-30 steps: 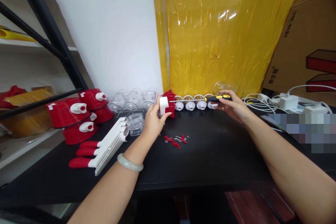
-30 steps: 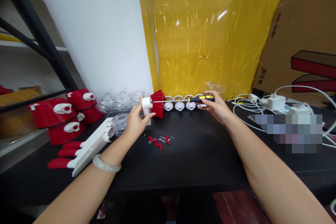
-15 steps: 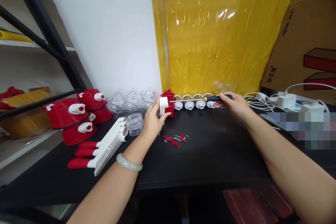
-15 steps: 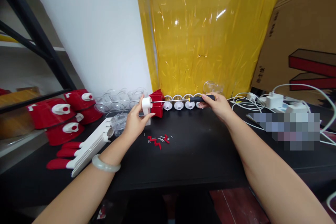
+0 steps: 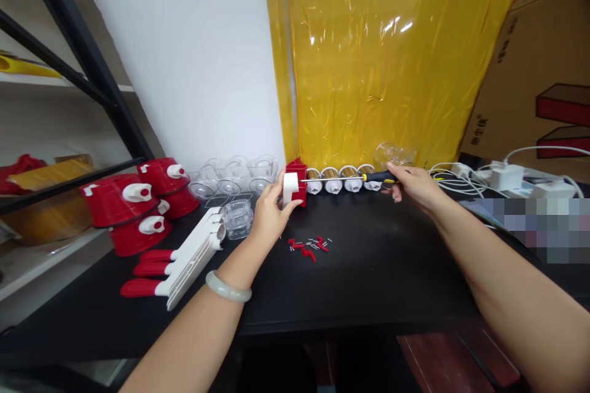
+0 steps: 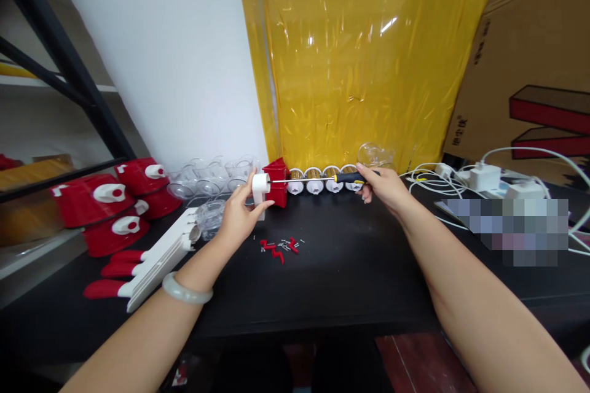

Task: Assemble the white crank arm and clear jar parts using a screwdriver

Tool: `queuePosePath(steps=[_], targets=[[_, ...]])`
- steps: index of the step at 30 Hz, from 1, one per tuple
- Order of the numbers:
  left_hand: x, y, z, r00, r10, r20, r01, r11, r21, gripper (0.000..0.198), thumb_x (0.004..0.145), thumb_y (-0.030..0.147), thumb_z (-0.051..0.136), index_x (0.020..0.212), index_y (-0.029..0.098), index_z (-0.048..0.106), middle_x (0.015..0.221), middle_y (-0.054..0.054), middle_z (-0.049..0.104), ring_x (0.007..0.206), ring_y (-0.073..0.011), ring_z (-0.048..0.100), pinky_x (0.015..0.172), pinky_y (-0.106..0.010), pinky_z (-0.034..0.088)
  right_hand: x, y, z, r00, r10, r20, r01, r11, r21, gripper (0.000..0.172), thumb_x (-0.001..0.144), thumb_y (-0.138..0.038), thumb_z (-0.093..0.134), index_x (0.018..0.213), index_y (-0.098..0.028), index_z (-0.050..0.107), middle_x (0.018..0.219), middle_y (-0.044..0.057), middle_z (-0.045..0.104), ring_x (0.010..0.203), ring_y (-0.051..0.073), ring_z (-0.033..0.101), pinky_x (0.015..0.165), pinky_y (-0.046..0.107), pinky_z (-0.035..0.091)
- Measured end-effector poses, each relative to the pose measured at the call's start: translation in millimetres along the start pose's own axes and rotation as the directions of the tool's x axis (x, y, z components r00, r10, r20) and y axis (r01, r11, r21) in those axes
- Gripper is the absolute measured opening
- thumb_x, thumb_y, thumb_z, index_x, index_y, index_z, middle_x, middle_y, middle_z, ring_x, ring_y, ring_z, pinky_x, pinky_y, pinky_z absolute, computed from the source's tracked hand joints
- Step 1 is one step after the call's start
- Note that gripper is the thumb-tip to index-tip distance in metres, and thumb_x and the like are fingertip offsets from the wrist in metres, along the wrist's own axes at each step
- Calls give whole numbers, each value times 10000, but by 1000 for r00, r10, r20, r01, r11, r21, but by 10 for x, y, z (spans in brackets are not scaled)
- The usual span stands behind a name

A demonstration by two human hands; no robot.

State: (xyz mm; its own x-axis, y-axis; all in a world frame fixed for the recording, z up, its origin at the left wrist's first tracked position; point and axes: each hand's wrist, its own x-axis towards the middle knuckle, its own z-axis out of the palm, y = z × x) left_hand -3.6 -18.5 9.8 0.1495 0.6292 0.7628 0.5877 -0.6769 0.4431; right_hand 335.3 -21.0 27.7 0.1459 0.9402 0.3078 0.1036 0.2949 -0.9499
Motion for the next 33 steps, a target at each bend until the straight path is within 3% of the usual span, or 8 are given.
queuePosePath(steps=[4,7,12,15,18,24,33], targets=[[0,2,-2,1000,6,-12,-6,1000,14,778,798,253,765,1484,290,401,1020,-50,617,892,-198,622,695,-299,603,20,48,-11,999,33,0,-33,999,12,495,679,-687,716,581,-224,574,351,-27,466,344,122,487,604,327,603],[-1,9,-1,1000,-1,-3,1,1000,-1,780,801,251,762,1488,290,393,1058,-60,618,900,-200,620,695,-303,604,43,74,-1,998,69,-9,-69,997,24,492,676,-686,719,598,-224,571,368,-26,480,345,127,495,627,352,609],[1,32,4,1000,-15,-17,15,1000,-7,773,808,241,750,1492,269,390,1079,-70,622,926,-203,620,702,-291,603,30,42,61,996,90,-6,-87,974,211,442,634,-568,808,826,-250,569,696,5,697,571,187,683,615,352,599],[3,41,3,999,-24,-32,24,1000,-14,774,812,248,744,1497,262,384,1095,-78,625,933,-206,622,705,-289,603,8,21,70,998,27,59,-44,948,314,495,605,-426,855,953,-283,534,840,-25,707,714,188,723,704,371,605],[2,47,4,999,-33,-22,32,999,-42,770,810,234,743,1494,264,391,1101,-86,620,945,-214,626,699,-293,605,3,24,50,998,-29,60,8,947,321,488,595,-389,867,942,-268,546,824,-23,690,710,165,711,719,346,598],[-1,43,5,999,-28,-15,27,998,-62,772,803,228,750,1487,297,399,1065,-72,614,932,-220,628,697,-322,618,29,45,22,995,-92,-43,99,971,218,471,545,-494,878,837,-230,620,799,8,677,657,165,685,712,343,610],[3,39,-6,1000,-19,-12,19,999,-32,767,795,236,763,1478,283,416,1061,-70,630,921,-214,623,707,-317,608,36,46,0,998,-53,-40,60,979,193,441,547,-517,882,788,-206,682,767,35,711,637,180,702,678,318,628]])
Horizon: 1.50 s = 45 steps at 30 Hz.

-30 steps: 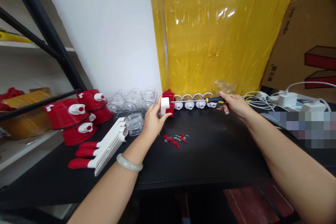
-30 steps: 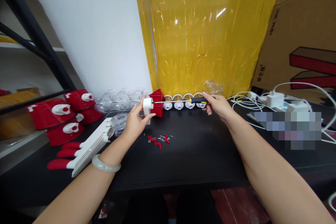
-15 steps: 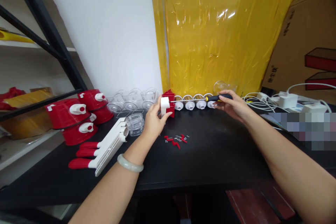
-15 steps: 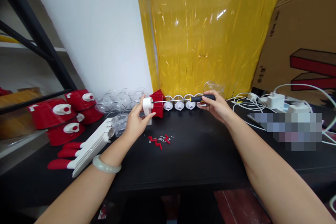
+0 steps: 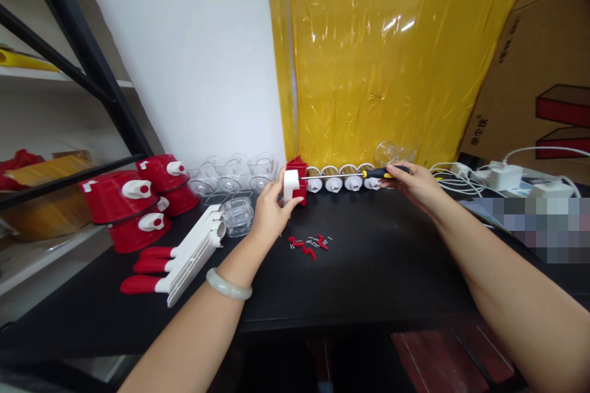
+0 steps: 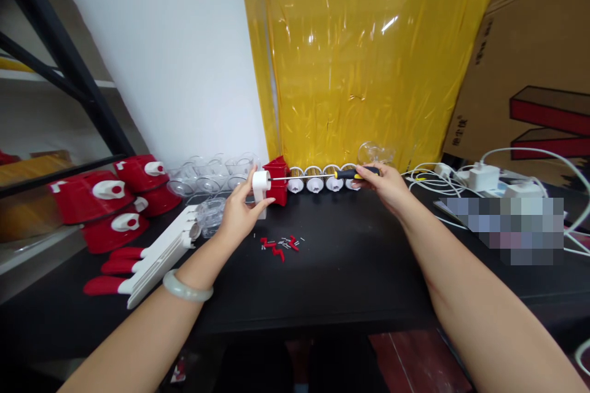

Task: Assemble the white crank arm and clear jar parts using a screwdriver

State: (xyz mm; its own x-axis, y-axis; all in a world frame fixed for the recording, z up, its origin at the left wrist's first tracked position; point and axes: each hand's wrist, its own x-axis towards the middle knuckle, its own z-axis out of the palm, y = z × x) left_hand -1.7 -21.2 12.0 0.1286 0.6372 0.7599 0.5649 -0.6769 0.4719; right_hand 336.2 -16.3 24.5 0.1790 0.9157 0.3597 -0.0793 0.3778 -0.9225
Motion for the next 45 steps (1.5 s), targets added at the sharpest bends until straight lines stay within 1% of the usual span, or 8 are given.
queuePosePath(steps=[6,19,24,29,32,36,39,45], targets=[[0,-20,3,1000,17,7,-17,1000,9,768,800,245,759,1482,289,408,1055,-71,632,910,-214,624,705,-321,603,43,46,-45,999,37,24,-35,994,-99,408,631,-549,828,759,-189,687,684,53,707,549,173,684,579,281,607],[-8,-14,-2,999,11,33,-12,1000,14,776,798,235,758,1484,304,404,1034,-59,614,890,-203,618,693,-300,594,41,41,-50,995,97,27,-91,983,-158,458,622,-641,787,633,-210,634,512,35,620,416,158,587,413,280,527],[-9,-22,-4,999,13,37,-14,1000,27,767,798,245,759,1481,298,412,1060,-66,624,886,-203,619,698,-297,586,60,65,-79,986,162,33,-155,974,-166,475,643,-654,766,599,-213,596,447,15,563,377,135,533,428,275,520],[-17,-14,9,999,-3,42,2,999,37,756,797,245,757,1475,277,424,1034,-62,623,895,-204,617,714,-298,582,31,49,-37,990,137,14,-131,971,-198,481,697,-664,718,602,-219,562,382,-37,465,319,90,424,569,296,573],[-18,1,19,999,-27,25,27,1000,-14,743,816,249,729,1486,248,406,1124,-91,633,948,-217,627,725,-300,587,4,33,31,993,118,-19,-120,979,-165,464,691,-651,729,694,-223,551,453,-34,535,377,112,512,547,288,561],[-3,13,18,999,-20,-32,19,999,-36,732,835,261,699,1496,208,388,1234,-130,623,1027,-238,627,805,-334,583,-32,22,116,990,138,7,-138,990,24,577,518,-508,889,898,-253,537,738,-26,692,624,169,690,593,287,583],[6,7,12,999,-17,-42,16,999,-42,744,835,259,695,1504,203,374,1266,-137,612,1034,-239,629,815,-335,582,-51,22,131,994,98,50,-101,992,74,618,470,-431,924,925,-246,549,742,-38,683,653,155,696,639,275,587],[4,-34,13,999,-16,-35,14,998,-62,750,835,272,697,1507,197,372,1286,-146,604,1056,-247,629,842,-340,571,-35,39,57,999,26,46,-26,1000,0,530,524,-490,894,872,-206,613,691,4,696,618,150,682,683,275,581]])
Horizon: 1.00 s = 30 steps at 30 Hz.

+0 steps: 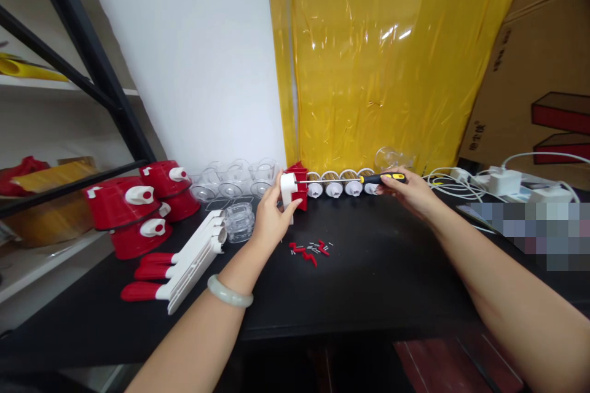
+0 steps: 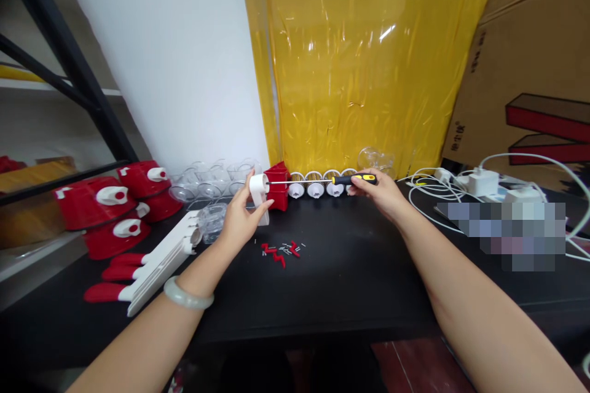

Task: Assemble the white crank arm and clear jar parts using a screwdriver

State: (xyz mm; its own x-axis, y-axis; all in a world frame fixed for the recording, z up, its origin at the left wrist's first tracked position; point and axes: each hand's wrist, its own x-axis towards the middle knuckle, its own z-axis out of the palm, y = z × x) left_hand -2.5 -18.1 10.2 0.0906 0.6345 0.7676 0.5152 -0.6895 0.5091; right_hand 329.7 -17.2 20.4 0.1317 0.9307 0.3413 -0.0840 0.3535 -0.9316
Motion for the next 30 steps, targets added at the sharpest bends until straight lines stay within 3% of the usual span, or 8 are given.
queuePosePath(steps=[5,10,17,30], targets=[[11,-20,-4,1000,0,17,-1,1000,9,739,832,272,701,1498,201,388,1278,-139,614,1043,-247,632,910,-382,542,17,6,-54,998,-38,51,45,991,-127,443,635,-537,822,828,-194,621,657,20,686,601,164,676,684,286,566],[14,-6,-16,999,14,30,-14,1000,23,724,831,242,702,1489,211,401,1222,-120,631,1047,-243,618,922,-387,531,25,-4,-46,999,-8,42,15,987,-161,466,637,-609,786,742,-195,597,595,18,657,539,157,641,620,279,543],[-10,-17,-23,998,-9,59,7,1000,28,719,836,246,696,1490,238,396,1139,-96,630,963,-223,624,776,-325,572,33,3,-39,997,69,43,-64,992,-110,488,618,-624,791,652,-186,579,526,1,613,476,130,592,551,255,515],[-20,-8,-18,998,-19,57,18,1000,9,723,823,227,711,1480,274,414,1134,-82,616,973,-218,620,734,-294,582,28,12,-5,981,192,-3,-192,981,-41,540,547,-650,818,589,-188,542,461,-19,534,417,101,502,485,242,489]])
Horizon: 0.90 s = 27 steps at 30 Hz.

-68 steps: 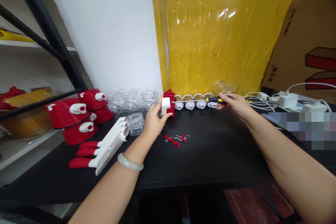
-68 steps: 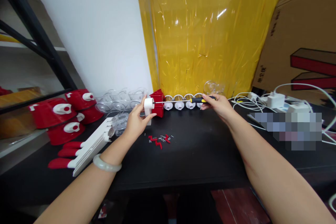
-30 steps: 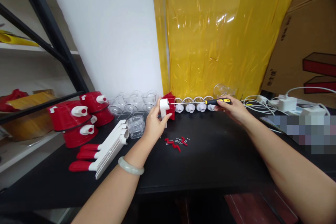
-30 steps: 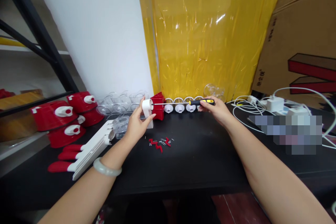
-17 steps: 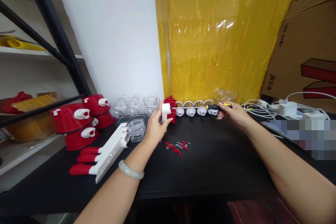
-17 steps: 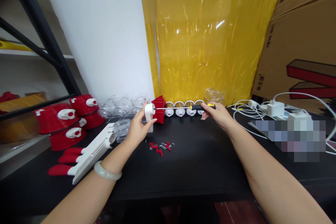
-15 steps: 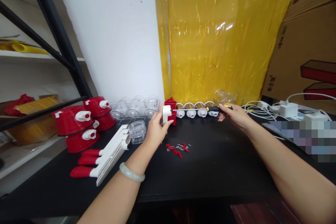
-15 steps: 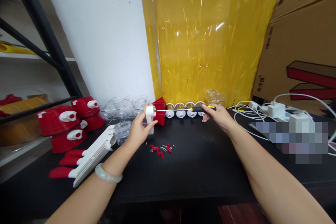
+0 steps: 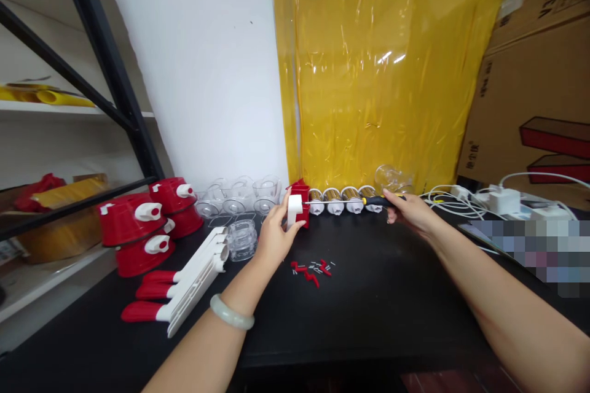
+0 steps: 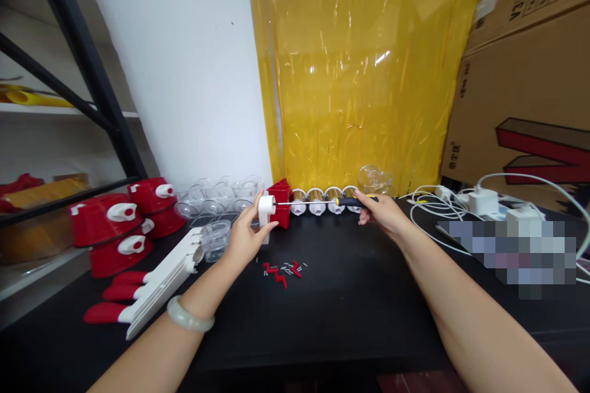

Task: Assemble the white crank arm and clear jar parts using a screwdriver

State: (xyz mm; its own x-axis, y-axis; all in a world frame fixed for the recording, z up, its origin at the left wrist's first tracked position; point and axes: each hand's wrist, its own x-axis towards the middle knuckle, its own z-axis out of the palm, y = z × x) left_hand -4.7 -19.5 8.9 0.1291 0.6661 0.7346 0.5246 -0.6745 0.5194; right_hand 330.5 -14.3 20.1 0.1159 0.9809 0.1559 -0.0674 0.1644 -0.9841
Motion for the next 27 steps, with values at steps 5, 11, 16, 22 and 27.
queuePosePath(steps=[5,11,16,22,27], targets=[[-3,6,-5,1000,7,3,-7,1000,2,723,825,240,712,1483,269,412,1114,-89,619,941,-215,624,712,-293,579,-33,-33,30,1000,29,-8,-30,999,-45,537,610,-655,779,543,-204,495,431,-20,494,398,100,468,504,260,486],[-3,16,-8,1000,6,2,-6,1000,8,726,819,241,718,1480,269,417,1102,-84,619,944,-215,622,714,-289,572,-50,-53,44,998,50,-30,-52,995,-87,563,679,-667,720,500,-211,443,409,-22,445,374,86,414,551,274,502],[-6,-9,0,1000,9,5,-10,999,33,727,825,247,717,1484,270,412,1083,-84,624,912,-213,626,705,-290,562,-60,-61,53,996,73,-56,-78,992,-96,593,684,-675,712,474,-215,402,383,-31,402,353,69,370,576,267,518],[-13,-31,3,1000,0,9,0,999,38,717,823,218,715,1476,263,425,1073,-81,615,900,-211,625,714,-300,557,-70,-58,79,989,110,-95,-118,990,-79,595,653,-688,730,512,-212,403,369,-56,381,330,46,321,580,262,540],[-16,-33,6,1000,3,11,-3,1000,22,715,820,220,714,1474,267,429,1056,-80,612,904,-215,624,712,-303,563,-71,-52,79,987,121,-106,-131,987,-91,602,671,-681,723,504,-219,375,346,-63,354,319,41,301,584,259,554]])
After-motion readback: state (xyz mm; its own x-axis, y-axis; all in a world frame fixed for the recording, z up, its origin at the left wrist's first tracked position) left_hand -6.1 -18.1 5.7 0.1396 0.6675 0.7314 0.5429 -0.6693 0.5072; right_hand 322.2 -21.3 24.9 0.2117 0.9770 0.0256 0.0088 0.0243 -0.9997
